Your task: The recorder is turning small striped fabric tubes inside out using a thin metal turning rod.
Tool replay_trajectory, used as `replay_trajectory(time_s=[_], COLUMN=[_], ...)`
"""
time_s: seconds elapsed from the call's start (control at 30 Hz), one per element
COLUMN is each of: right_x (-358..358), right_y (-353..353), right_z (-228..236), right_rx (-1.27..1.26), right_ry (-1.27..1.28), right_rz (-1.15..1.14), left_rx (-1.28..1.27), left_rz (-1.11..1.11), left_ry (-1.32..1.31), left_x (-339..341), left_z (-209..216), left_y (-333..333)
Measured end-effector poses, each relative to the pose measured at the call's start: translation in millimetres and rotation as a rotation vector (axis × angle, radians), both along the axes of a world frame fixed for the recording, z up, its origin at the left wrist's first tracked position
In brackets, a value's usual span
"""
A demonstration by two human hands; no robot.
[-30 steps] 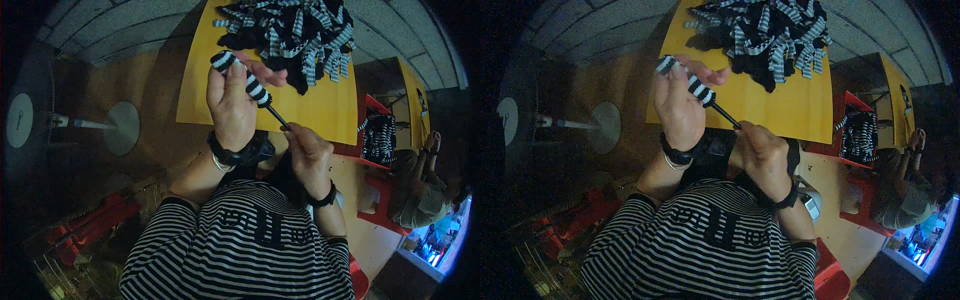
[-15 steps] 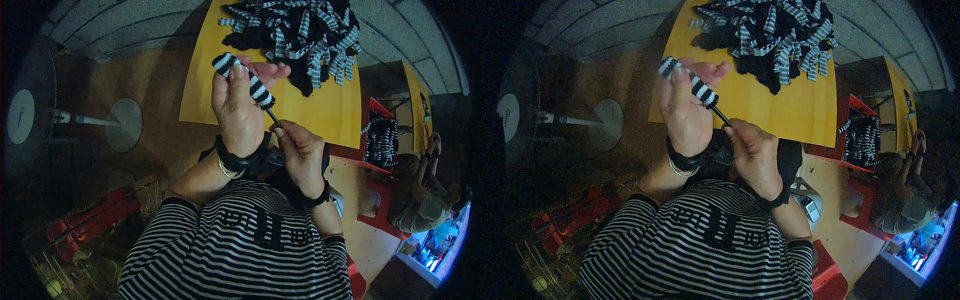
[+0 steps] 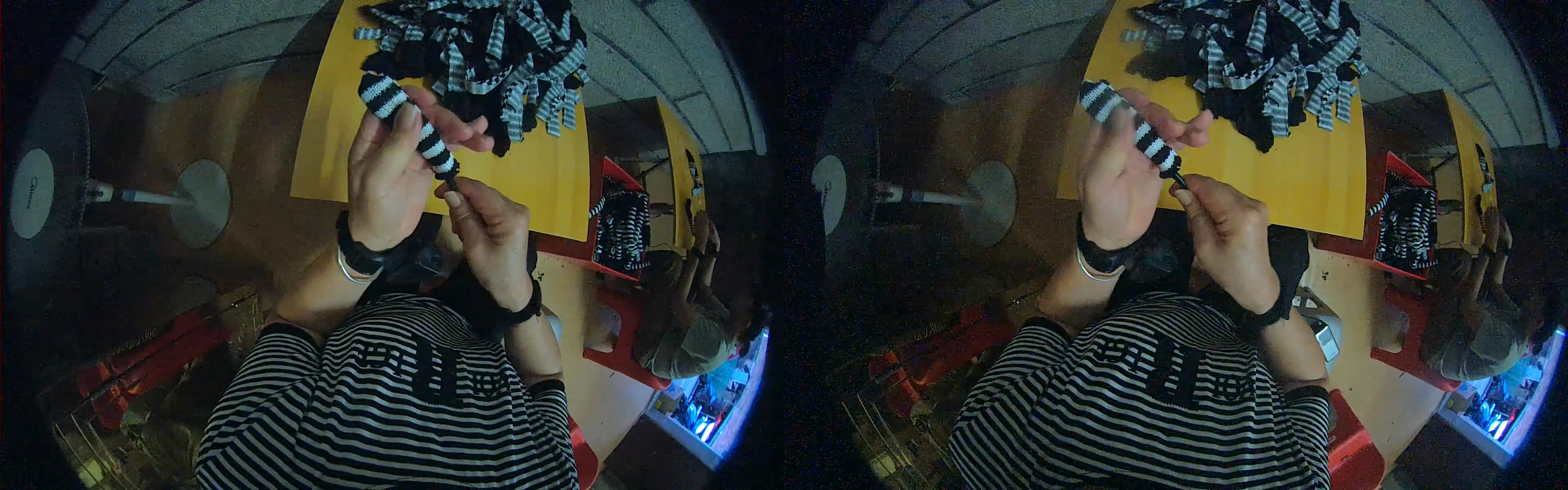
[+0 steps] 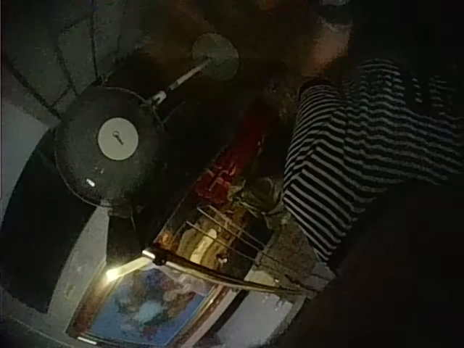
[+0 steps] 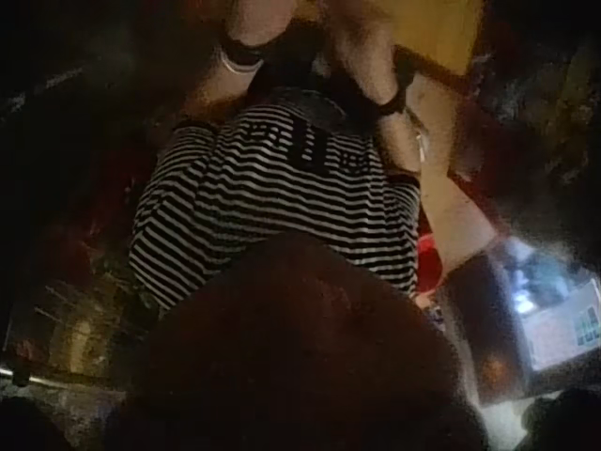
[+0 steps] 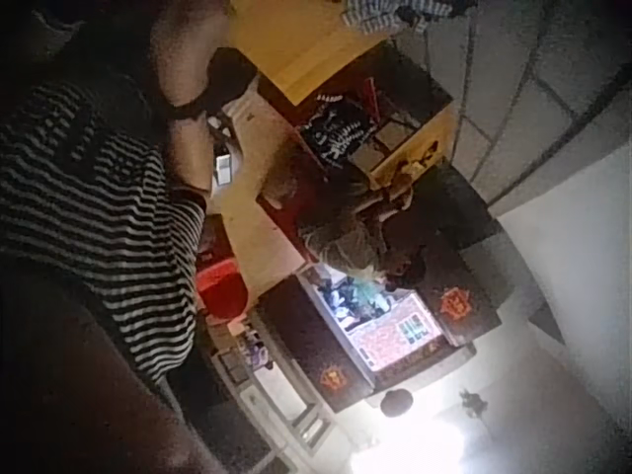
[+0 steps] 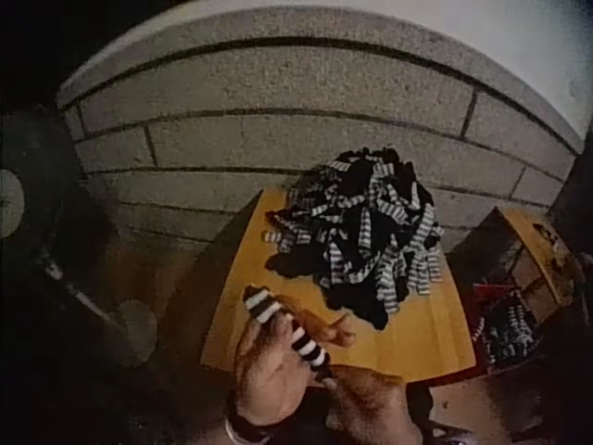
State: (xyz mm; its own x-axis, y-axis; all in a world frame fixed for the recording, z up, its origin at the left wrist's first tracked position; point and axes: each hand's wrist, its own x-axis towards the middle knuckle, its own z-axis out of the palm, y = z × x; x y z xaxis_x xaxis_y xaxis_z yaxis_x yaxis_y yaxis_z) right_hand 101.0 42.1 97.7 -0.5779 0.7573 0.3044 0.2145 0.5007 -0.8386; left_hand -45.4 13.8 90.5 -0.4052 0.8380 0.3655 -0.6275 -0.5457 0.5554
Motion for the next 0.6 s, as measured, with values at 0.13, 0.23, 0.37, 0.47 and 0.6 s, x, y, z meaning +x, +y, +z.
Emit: replay_trajectory(time_s=[0.13, 0.23, 0.37, 0.47, 0.6], right_x=[17, 26, 41, 52, 62], right_y=[11, 15, 18, 17, 14], right_z=[13, 14, 6, -7, -15], right_rx=[-0.492, -0.688, -0.702, -0.648, -0.677], right_ry=[0.006, 0.033, 0.031, -0.005, -0.024], right_rz=[0.146, 0.255, 0.263, 0.243, 0.226], left_rx=[0.076, 0.024, -0.027, 0.003, -0.071], left_rz=[-0.16, -0.108, -0.055, -0.023, -0.041], left_ry=[-0.035, 0.07, 0.118, -0.021, -0.07], left_x=[-10, -21, -23, -18, -17], left_z=[1, 0, -7, -10, 0], left_y=[0, -7, -4, -1, -5])
